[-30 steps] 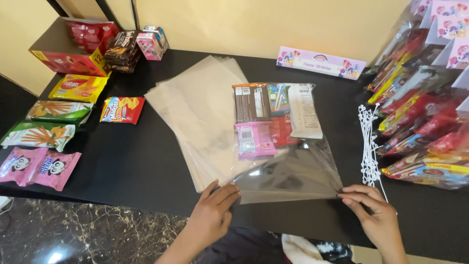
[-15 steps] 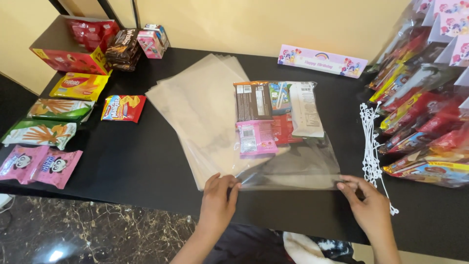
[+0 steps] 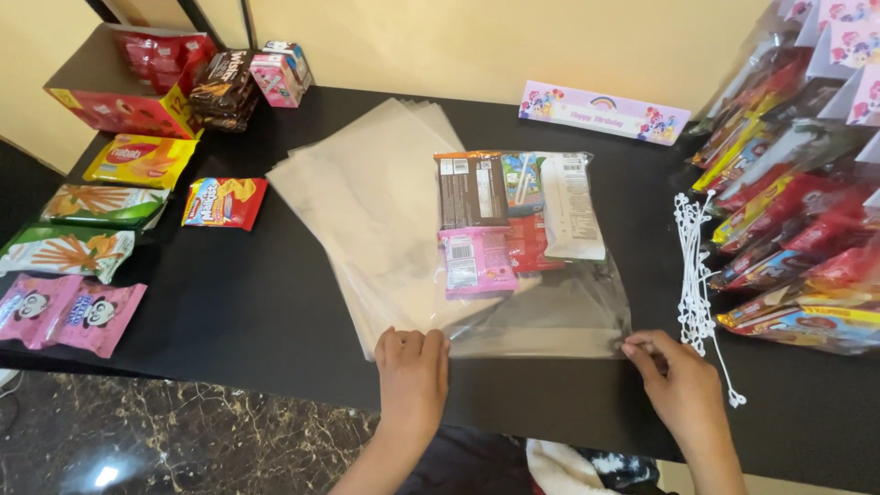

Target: Packing various snack items into clear plastic bags and attaching decorative birthday headers to create gift packs.

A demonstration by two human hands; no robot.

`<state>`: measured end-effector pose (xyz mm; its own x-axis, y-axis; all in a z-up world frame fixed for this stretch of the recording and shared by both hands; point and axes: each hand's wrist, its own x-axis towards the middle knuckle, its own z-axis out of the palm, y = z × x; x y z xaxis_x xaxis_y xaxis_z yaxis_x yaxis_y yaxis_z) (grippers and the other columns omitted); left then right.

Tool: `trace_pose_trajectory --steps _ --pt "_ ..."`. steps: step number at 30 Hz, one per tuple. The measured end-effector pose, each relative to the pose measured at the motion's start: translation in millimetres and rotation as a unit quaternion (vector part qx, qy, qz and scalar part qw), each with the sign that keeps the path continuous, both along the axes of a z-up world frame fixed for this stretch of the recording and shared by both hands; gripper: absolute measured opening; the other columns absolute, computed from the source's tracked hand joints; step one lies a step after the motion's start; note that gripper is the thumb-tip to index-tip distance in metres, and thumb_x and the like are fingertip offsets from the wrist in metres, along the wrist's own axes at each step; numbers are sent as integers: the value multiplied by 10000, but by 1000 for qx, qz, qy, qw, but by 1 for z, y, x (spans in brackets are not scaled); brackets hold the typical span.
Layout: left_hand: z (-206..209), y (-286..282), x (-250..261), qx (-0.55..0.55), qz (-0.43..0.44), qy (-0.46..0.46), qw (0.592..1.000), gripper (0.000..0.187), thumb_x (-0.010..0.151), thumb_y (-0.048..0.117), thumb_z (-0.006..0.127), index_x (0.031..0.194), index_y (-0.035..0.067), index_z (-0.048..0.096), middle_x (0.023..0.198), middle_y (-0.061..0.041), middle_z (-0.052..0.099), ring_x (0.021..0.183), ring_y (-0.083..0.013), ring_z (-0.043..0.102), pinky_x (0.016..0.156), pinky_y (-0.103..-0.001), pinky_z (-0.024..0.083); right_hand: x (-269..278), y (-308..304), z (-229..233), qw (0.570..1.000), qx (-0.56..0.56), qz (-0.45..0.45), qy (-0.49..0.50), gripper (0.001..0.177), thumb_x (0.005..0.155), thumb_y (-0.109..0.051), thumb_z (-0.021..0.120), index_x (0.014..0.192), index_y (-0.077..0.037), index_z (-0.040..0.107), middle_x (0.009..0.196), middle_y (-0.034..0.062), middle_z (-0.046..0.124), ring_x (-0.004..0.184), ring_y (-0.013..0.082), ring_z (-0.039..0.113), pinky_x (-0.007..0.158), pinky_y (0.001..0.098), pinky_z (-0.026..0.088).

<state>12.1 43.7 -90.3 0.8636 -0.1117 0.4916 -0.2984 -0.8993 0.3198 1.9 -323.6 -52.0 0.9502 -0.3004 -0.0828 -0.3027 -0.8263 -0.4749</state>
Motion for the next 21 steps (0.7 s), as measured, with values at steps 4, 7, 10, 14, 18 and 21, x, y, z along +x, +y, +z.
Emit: trace_pose_trajectory --steps 4,7,10,14,18,21 --pt "4 -1 -5 -8 21 36 999 114 1052 157 666 1123 107 739 797 -90 633 851 -379 520 887 -543 465 5 5 24 994 0 -32 108 223 988 -465 735 1157 -392 862 1039 -109 900 938 162 824 896 317 562" --pt "5 4 -9 2 46 67 997 157 1032 199 693 912 122 627 750 -90 640 820 -373 534 836 -518 466 -1 6 32 990 22 -41 133 276 927 -487 797 1143 -315 815 1068 -107 907 974 156 849 906 303 545" --pt "11 9 -15 6 43 108 993 155 1059 235 662 931 153 633 770 -67 652 841 -346 551 863 -499 463 -7 0 21 986 28 -64 154 363 887 -534 833 1034 -221 722 1024 -14 946 1006 192 862 899 320 537" --pt "8 7 -21 5 51 94 994 122 1045 237 663 1106 145 716 870 -93 671 921 -377 549 907 -534 469 -14 17 35 983 31 -83 160 246 927 -515 813 964 -272 813 974 -88 915 874 141 800 887 295 524" --pt "5 11 -27 6 57 51 997 104 1026 196 690 969 110 695 925 -115 627 969 -383 533 889 -533 460 -23 28 39 982 60 -111 142 198 971 -462 788 1025 -317 912 981 -125 900 858 96 761 882 251 489" --pt "7 10 -28 -3 41 29 999 53 1016 145 693 996 97 702 919 -105 616 976 -382 537 1004 -568 456 -30 28 30 989 55 -101 90 185 963 -425 787 1029 -332 933 1057 -173 899 891 54 796 915 218 493"
